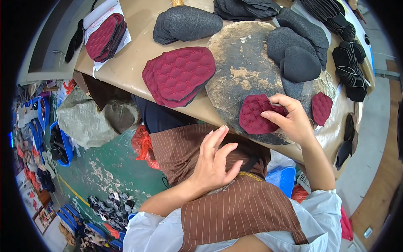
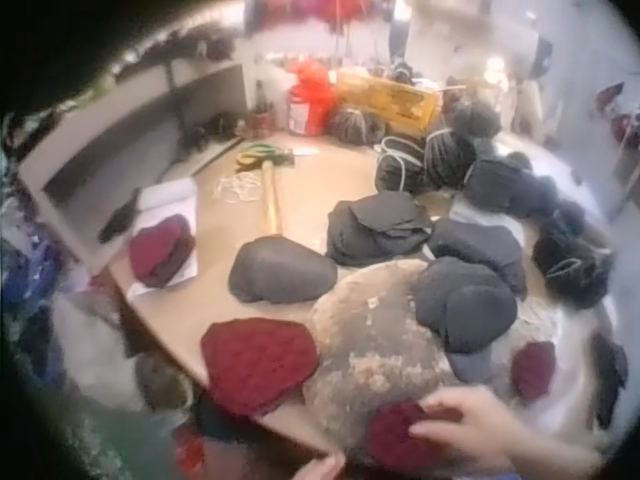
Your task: The person assembles small, quilted fabric pieces by hand, layering maroon and dark gray components. They repeatedly pick up pairs of pieces, align them, and place them into a growing stack on the table. The process involves handling the items one at a time and organizing them into a neat pile.
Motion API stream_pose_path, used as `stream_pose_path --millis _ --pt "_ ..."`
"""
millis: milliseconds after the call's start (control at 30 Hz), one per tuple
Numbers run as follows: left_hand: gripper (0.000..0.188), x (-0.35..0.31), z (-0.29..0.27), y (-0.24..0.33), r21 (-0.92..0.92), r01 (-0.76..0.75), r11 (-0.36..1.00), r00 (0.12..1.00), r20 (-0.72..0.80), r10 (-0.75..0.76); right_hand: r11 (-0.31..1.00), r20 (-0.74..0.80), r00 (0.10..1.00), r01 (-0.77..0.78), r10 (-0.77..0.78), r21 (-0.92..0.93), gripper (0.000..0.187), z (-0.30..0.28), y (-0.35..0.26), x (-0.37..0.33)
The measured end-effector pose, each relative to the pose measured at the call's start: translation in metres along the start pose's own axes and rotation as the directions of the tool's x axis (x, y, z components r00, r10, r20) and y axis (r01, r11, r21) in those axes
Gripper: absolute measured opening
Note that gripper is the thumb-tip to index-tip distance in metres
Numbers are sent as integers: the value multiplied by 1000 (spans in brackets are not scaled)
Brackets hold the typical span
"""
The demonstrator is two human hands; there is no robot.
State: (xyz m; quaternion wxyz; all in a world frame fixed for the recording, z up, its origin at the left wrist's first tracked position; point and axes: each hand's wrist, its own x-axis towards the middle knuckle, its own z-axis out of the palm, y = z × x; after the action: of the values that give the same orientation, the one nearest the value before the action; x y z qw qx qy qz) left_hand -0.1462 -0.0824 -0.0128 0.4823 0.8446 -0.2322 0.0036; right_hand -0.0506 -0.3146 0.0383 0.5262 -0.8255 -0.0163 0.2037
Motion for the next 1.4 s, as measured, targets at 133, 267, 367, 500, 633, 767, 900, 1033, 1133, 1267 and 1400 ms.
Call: stream_pose_path --millis 133,267,367,500,633,767,900,1033,1133,1267,1400 --pt "59 -3 3 -4 -17 6 1000 1000 -27 -7 1000 1 1000 -9 9 3 16 3 -2 1" --pt "60 -1 5 -4 29 -9 1000 999 -38 10 999 6 1000 26 -25 -28 16 3 0 1" --pt "60 2 4 -4 12 -10 1000 1000 -2 10 999 16 1000 -15 15 -38 16 2 -1 0" --pt "60 2 7 -7 -15 11 1000 1000 24 -11 997 8 1000 0 0 -72 24 2 -1 2" --pt "68 5 7 -5 70 -39 997 999 23 37 997 4 1000 11 -11 -73 24 2 -1 3" --pt "80 25 8 2 240 -176 955 979 144 144 998 29 999 -28 30 -62 24 -1 -4 4" --pt "85 24 16 5 368 -118 922 988 136 73 997 -19 1000 -13 11 -74 21 3 -4 5" --pt "80 25 19 9 506 -111 856 988 146 43 987 -3 987 -159 159 -17 17 2 -18 13" --pt "76 24 20 11 571 -125 811 986 161 39 987 0 987 -163 163 -11 17 3 -16 15" --pt "75 23 23 13 597 -113 794 988 153 26 991 5 991 -137 137 -13 18 2 -14 17" --pt "78 52 8 26 453 -13 892 968 230 -102 992 -5 995 -97 97 -86 20 1 -14 17"
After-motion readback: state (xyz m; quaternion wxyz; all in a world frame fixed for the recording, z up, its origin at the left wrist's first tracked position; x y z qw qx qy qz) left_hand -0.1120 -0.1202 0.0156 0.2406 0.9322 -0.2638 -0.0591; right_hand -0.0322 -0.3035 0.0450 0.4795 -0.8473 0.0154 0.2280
